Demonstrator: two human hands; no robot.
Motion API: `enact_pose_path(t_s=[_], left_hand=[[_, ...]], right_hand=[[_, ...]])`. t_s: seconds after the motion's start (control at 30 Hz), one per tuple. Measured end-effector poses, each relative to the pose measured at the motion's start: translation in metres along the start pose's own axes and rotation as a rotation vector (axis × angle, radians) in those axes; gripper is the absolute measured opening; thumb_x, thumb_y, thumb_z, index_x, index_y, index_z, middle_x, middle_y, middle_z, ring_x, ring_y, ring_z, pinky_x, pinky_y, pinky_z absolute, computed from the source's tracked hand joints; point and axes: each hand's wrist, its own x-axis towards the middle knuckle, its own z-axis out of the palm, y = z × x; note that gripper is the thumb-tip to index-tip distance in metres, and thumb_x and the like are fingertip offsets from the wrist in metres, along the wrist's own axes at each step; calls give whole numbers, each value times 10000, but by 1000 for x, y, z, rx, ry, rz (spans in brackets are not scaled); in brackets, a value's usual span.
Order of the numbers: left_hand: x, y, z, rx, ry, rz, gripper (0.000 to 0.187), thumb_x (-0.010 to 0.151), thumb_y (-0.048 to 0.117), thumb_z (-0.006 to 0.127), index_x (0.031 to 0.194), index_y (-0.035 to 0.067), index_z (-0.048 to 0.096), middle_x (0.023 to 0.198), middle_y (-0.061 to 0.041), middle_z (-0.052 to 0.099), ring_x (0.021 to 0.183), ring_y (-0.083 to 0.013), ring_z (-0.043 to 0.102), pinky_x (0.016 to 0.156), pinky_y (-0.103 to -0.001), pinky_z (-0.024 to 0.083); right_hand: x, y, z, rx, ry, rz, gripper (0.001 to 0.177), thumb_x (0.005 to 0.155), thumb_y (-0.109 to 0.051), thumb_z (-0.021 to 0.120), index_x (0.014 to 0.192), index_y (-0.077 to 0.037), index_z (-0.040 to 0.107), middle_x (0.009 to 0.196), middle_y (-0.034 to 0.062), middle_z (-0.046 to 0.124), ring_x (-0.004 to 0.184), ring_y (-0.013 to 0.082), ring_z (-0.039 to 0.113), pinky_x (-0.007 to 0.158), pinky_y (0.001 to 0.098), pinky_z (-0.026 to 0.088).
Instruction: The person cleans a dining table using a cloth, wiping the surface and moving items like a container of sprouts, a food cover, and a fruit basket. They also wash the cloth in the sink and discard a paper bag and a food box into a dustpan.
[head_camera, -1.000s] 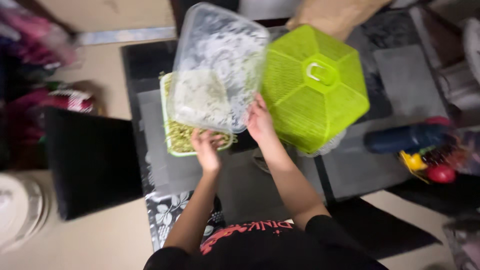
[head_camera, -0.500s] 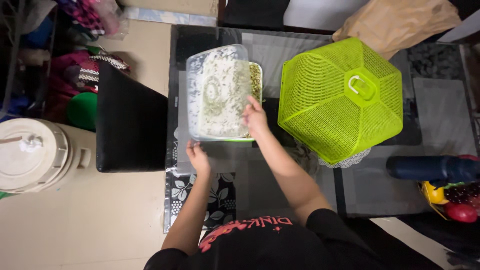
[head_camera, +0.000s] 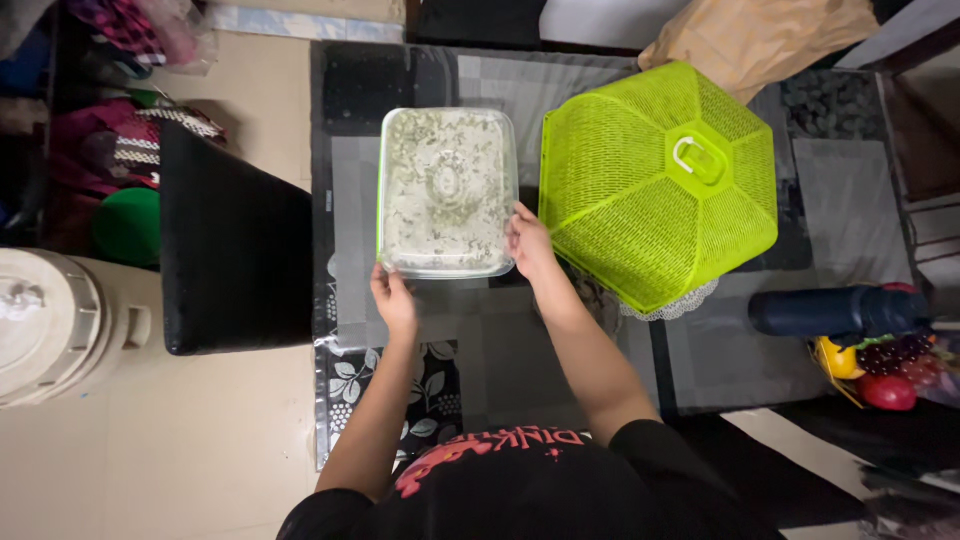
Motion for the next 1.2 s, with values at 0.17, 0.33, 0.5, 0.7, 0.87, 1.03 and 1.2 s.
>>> enact_pose_path(t_s=[0.17,0.33,0.5,0.7,0.87,1.03,1.2], left_hand=[[0,-7,5,25,-23,44,469,1036,135,580,1470,65,415,1064,-56,594,829,-130,628,710,-299,599],[3,-9,1,-11,-67,134,487,1018,8,580,1477,60,426,1042,-21,533,819,-111,573,710,-275,565],[13,-5,-4,92,-46,190,465,1020,-26,593,1458,57,462,1025,-11,535,850,-100,563,750,-244,528],[2,33,3,341,31,269,488,984,3,610,1453,53,485,1112,-85,568,953,-172,575,860,-313,513],[-44,98,23,782,110,677,551,836,-1,635,1380,29,551,1288,-223,508,1227,-391,490,1076,-473,390],[-74,132,73,779,-86,800,427,862,17,631,1286,65,632,1326,-222,541,1272,-407,490,1108,-489,355],[-97,93,112,625,-395,796,346,878,11,617,1216,72,658,1276,-212,590,1221,-381,537,1073,-476,423]], right_hand=[[-1,12,-11,-208,117,-160,441,1062,-142,491,1498,-120,557,839,-3,609,620,102,494,564,269,415],[0,32,-4,-267,168,-208,382,1089,-149,446,1448,-117,572,949,8,667,726,92,565,644,264,472],[12,39,11,-192,145,-272,375,1102,-129,434,1446,-68,568,1138,46,702,895,124,608,817,269,504],[17,45,14,-343,173,-379,361,1084,-100,443,1394,-31,613,1230,98,699,1048,173,653,919,308,512],[-10,33,-1,-649,330,-609,377,1006,-146,588,1373,-63,596,1172,105,653,996,220,626,883,334,511],[-93,1,-30,-1300,555,-766,235,965,-237,706,1184,-152,697,1172,101,692,1112,331,651,971,473,510],[-150,-14,-62,-1626,388,-3,563,738,-365,853,1249,-225,662,1345,171,521,1297,437,428,955,686,381]])
